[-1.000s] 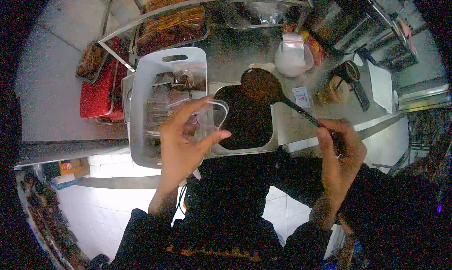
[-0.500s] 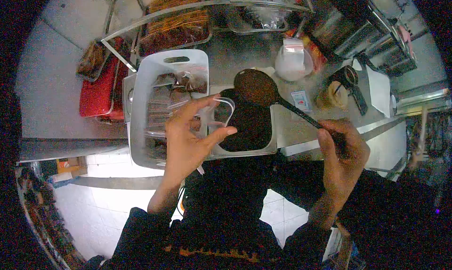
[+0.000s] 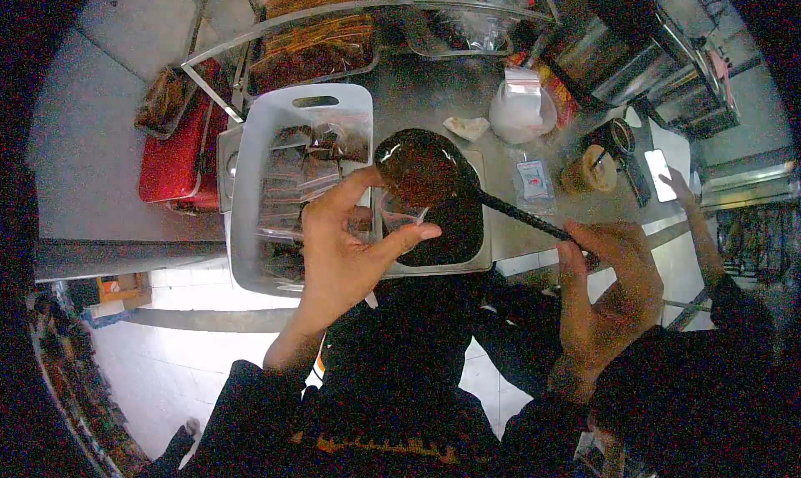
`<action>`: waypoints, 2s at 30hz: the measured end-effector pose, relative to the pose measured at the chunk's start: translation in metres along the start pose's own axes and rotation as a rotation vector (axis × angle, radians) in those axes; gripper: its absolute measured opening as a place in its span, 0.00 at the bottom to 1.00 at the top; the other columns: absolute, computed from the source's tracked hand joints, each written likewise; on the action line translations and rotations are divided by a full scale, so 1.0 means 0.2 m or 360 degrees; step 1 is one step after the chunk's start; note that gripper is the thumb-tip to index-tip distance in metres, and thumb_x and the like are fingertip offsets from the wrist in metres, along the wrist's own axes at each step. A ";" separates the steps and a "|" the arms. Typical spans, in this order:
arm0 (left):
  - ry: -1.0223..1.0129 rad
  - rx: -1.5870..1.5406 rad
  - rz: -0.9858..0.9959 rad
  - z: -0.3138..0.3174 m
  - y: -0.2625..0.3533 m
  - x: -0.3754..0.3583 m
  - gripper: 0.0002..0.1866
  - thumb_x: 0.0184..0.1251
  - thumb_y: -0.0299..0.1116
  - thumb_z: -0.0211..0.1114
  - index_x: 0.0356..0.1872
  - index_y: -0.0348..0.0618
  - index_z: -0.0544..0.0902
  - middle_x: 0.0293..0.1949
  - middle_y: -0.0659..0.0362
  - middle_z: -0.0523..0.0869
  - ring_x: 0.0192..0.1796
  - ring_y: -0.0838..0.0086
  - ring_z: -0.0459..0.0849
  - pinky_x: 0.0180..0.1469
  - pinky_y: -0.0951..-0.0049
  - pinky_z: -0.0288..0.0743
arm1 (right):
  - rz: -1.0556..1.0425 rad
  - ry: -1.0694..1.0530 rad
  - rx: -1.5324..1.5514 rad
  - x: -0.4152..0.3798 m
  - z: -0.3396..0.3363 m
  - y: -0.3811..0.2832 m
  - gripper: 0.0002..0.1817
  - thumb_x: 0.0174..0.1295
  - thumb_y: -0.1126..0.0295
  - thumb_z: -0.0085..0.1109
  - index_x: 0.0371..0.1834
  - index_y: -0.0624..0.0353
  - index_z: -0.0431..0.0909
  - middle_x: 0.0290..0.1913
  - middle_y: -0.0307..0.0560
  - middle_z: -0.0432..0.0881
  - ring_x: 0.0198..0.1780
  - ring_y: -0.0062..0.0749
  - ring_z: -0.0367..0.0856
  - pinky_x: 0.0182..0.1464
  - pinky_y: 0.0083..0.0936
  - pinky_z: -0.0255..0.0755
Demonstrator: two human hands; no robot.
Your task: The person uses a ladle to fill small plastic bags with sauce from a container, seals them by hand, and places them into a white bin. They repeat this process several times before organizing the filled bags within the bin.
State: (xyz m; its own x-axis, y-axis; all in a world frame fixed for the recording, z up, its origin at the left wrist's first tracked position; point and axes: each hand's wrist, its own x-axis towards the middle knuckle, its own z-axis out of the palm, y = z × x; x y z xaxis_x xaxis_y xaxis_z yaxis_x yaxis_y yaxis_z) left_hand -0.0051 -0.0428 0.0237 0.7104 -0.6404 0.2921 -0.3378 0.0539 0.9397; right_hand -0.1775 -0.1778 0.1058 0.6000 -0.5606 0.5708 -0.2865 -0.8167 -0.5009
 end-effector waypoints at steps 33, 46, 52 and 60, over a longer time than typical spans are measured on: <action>0.0060 -0.0172 -0.0118 -0.02 -0.01 -0.03 0.25 0.43 0.27 0.81 0.46 0.38 0.81 0.40 0.56 0.88 0.41 0.77 0.85 0.40 0.77 0.78 | 0.0089 -0.0014 0.0110 -0.08 0.12 0.06 0.09 0.53 0.78 0.66 0.38 0.61 0.84 0.33 0.46 0.82 0.30 0.29 0.77 0.34 0.21 0.69; 0.0292 -0.0181 -0.0036 -0.13 -0.07 -0.05 0.26 0.46 0.26 0.80 0.49 0.35 0.81 0.42 0.53 0.88 0.42 0.77 0.86 0.38 0.79 0.79 | -0.0375 -0.0420 -0.0567 -0.25 0.42 0.35 0.07 0.55 0.76 0.62 0.38 0.59 0.83 0.31 0.48 0.80 0.30 0.40 0.78 0.35 0.29 0.73; 0.0307 -0.0078 -0.0218 -0.20 -0.05 -0.08 0.25 0.48 0.24 0.79 0.49 0.34 0.80 0.45 0.52 0.86 0.44 0.73 0.86 0.41 0.75 0.82 | 0.0038 -0.0598 -0.0142 -0.29 0.49 0.29 0.07 0.55 0.76 0.62 0.37 0.58 0.83 0.30 0.50 0.81 0.28 0.42 0.79 0.32 0.32 0.73; 0.0287 -0.0121 -0.0262 -0.18 -0.08 -0.08 0.25 0.48 0.23 0.78 0.50 0.34 0.80 0.45 0.53 0.86 0.46 0.72 0.85 0.42 0.74 0.82 | 0.0824 -0.0609 0.0566 -0.30 0.35 0.34 0.05 0.60 0.75 0.62 0.38 0.61 0.84 0.29 0.34 0.81 0.30 0.12 0.71 0.30 0.13 0.61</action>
State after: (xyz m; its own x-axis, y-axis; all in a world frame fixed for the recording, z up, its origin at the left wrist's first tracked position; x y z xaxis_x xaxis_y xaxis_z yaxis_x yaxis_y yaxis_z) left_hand 0.0112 -0.0045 0.0100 0.8530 -0.4983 0.1549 -0.1661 0.0221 0.9859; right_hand -0.1819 -0.1902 -0.0080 0.6909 -0.7223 -0.0306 -0.3833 -0.3302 -0.8626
